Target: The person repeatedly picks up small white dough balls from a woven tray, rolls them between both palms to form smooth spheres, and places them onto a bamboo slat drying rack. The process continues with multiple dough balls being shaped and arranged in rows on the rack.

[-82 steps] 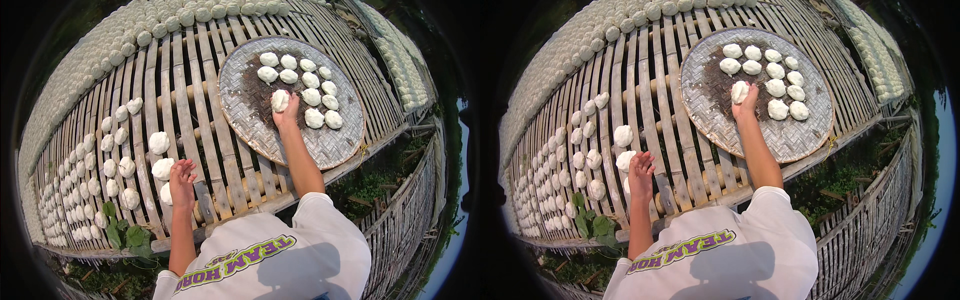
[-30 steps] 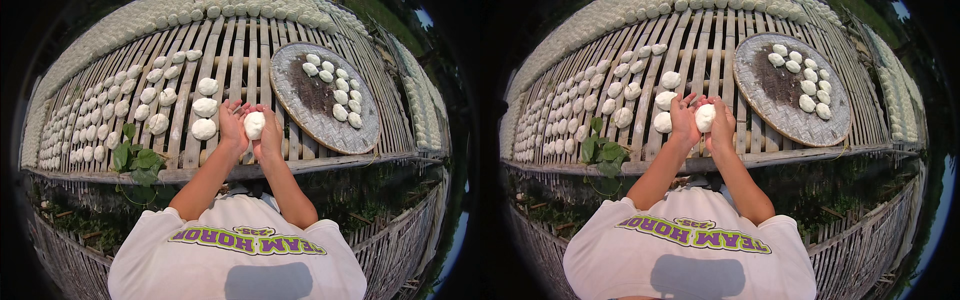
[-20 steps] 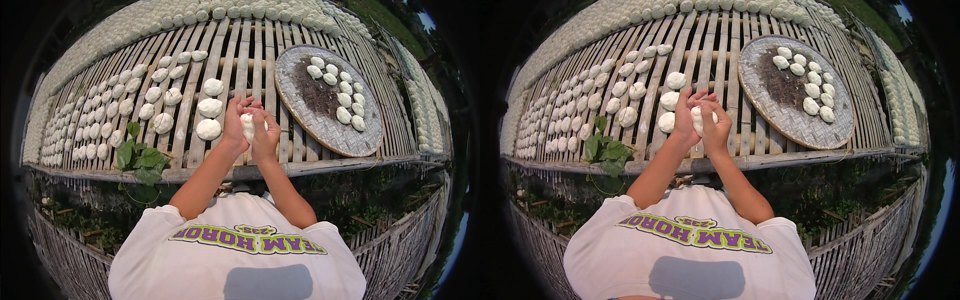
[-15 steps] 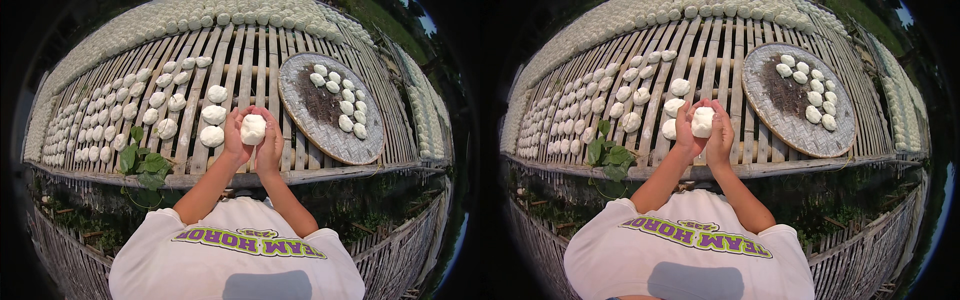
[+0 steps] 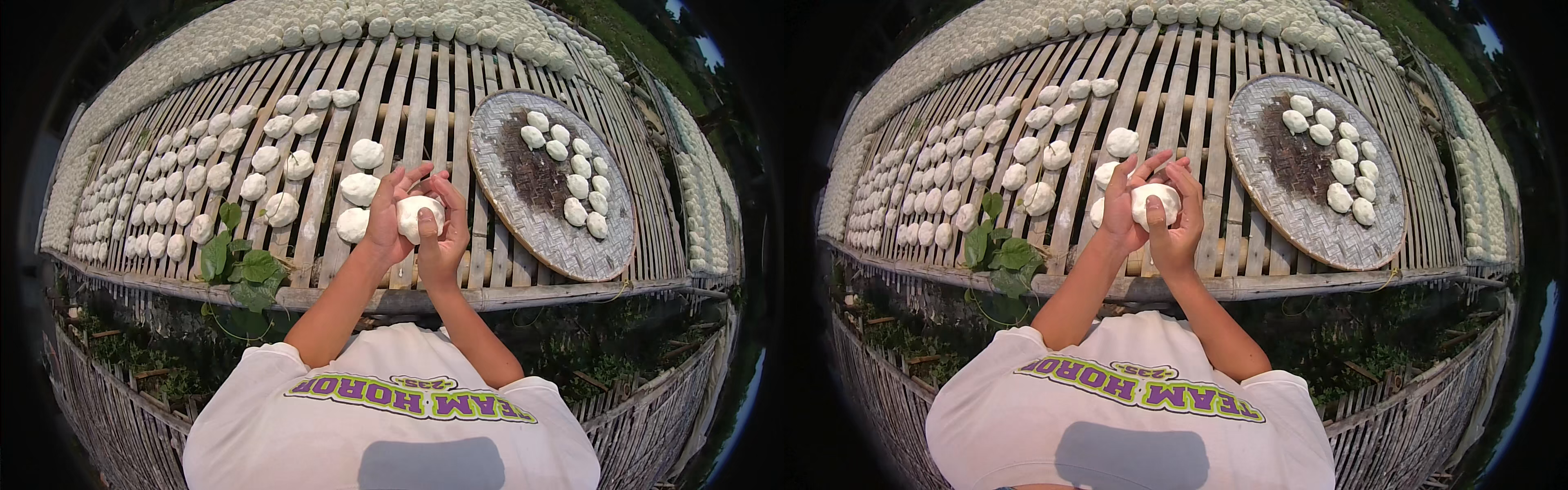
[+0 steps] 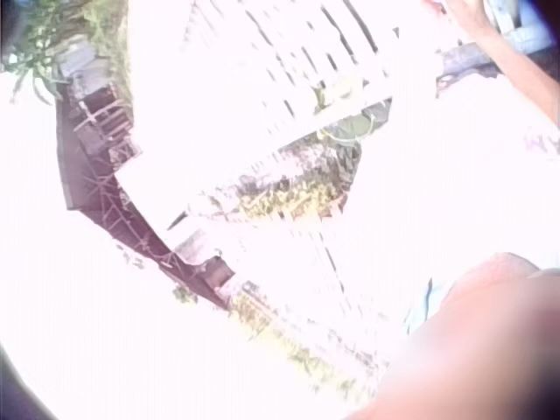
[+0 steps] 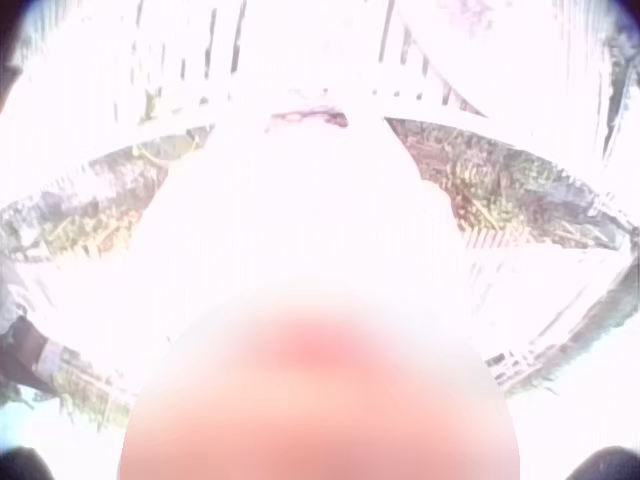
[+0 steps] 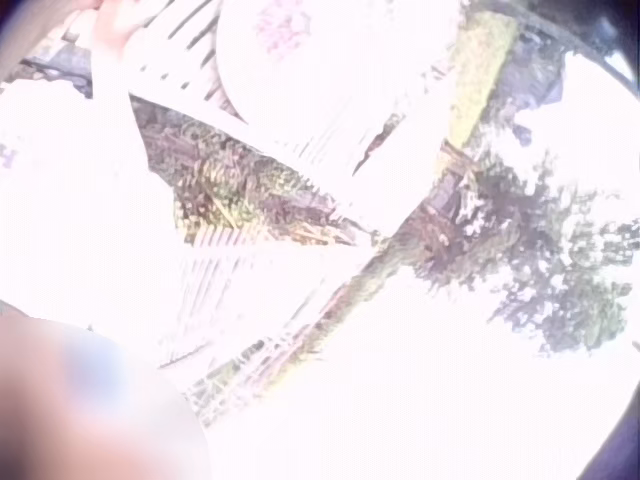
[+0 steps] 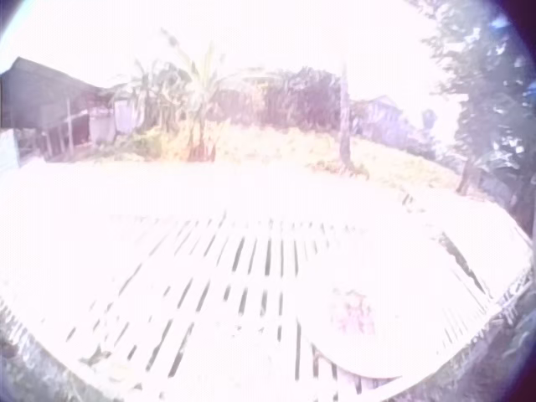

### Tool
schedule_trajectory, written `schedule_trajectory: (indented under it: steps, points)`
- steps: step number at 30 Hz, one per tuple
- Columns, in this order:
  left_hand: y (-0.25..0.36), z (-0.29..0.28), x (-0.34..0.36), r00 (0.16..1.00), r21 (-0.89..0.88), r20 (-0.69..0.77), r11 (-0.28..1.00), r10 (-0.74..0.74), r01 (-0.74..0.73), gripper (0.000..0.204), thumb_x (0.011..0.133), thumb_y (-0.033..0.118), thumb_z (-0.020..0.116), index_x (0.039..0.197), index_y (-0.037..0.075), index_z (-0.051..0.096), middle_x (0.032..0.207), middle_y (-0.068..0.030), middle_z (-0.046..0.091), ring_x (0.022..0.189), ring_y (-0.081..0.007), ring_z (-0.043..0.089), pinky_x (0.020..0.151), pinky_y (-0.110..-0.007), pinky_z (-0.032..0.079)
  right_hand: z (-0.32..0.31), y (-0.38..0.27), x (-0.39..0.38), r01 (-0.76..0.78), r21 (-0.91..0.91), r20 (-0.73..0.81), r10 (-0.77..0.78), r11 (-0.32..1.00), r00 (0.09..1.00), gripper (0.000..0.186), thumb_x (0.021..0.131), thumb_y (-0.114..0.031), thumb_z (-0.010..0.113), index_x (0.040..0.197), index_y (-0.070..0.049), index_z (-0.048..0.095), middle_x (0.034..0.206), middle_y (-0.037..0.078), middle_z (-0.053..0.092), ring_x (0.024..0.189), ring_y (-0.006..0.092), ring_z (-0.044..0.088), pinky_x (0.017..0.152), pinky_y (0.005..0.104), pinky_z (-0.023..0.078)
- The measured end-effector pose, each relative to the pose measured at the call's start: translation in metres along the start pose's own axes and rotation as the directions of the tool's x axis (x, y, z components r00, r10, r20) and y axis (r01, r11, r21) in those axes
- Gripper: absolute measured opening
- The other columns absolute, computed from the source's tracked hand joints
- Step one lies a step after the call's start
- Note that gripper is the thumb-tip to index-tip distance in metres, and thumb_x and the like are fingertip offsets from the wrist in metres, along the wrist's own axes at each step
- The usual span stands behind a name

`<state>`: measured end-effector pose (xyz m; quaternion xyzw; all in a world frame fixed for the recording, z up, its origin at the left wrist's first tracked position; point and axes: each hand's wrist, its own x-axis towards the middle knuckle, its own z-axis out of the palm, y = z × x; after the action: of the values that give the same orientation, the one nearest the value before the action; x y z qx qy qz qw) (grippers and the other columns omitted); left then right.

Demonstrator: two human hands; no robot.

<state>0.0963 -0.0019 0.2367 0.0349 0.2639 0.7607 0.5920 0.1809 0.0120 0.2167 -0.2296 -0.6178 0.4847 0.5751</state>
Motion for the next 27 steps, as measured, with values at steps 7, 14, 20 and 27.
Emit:
schedule_trajectory:
  steps: [7, 14, 20, 27]
  points:
    - [0.008, -0.022, 0.006, 0.972, 0.021, -0.231, 0.999, 0.041, -0.037, 0.063, 0.101, 0.052, 0.049, 0.139, 0.002, 0.049, 0.128, -0.0166, 0.062, 0.119, -0.0286, 0.063, 0.108, -0.045, 0.049, -0.001, 0.009, 0.018, -0.566, 0.449, 0.121, 0.581, 0.691, 0.805, 0.039, 0.107, -0.032, 0.058, 0.132, -0.002, 0.062, 0.134, 0.013, 0.064, 0.121, 0.0242, 0.064, 0.102, 0.0382, 0.052]
    - [0.008, -0.047, 0.01, 0.986, -0.02, -0.158, 0.998, 0.055, -0.059, 0.056, 0.103, 0.046, 0.046, 0.142, 0.006, 0.053, 0.143, -0.0175, 0.056, 0.13, -0.0312, 0.058, 0.111, -0.044, 0.047, 0.002, 0.034, -0.002, -0.321, 0.096, 0.13, 0.308, 0.942, 0.943, 0.049, 0.11, -0.039, 0.053, 0.145, -0.005, 0.056, 0.149, 0.015, 0.055, 0.141, 0.0288, 0.05, 0.114, 0.0429, 0.043]
    - [0.019, -0.062, 0.025, 0.845, 0.9, 0.0, 0.368, 0.536, -0.233, 0.062, 0.102, 0.039, 0.056, 0.151, 0.004, 0.044, 0.165, -0.0226, 0.025, 0.153, -0.0341, 0.026, 0.124, -0.044, 0.022, 0.022, 0.095, 0.011, -0.797, 0.563, 0.192, 0.904, 0.218, 0.383, 0.037, 0.105, -0.039, 0.062, 0.126, -0.009, 0.057, 0.116, 0.009, 0.066, 0.104, 0.0237, 0.068, 0.087, 0.0378, 0.059]
    - [0.061, -0.118, -0.001, 0.846, 0.633, -0.322, 0.761, 0.425, -0.141, 0.043, 0.104, 0.025, 0.057, 0.139, 0.001, 0.052, 0.14, -0.0165, 0.053, 0.13, -0.0228, 0.051, 0.114, -0.038, 0.036, 0.061, 0.2, 0.095, -0.876, 0.183, 0.067, 0.884, 0.445, 0.463, 0.042, 0.092, -0.023, 0.079, 0.125, -0.007, 0.057, 0.108, 0.009, 0.062, 0.092, 0.022, 0.066, 0.079, 0.0375, 0.06]
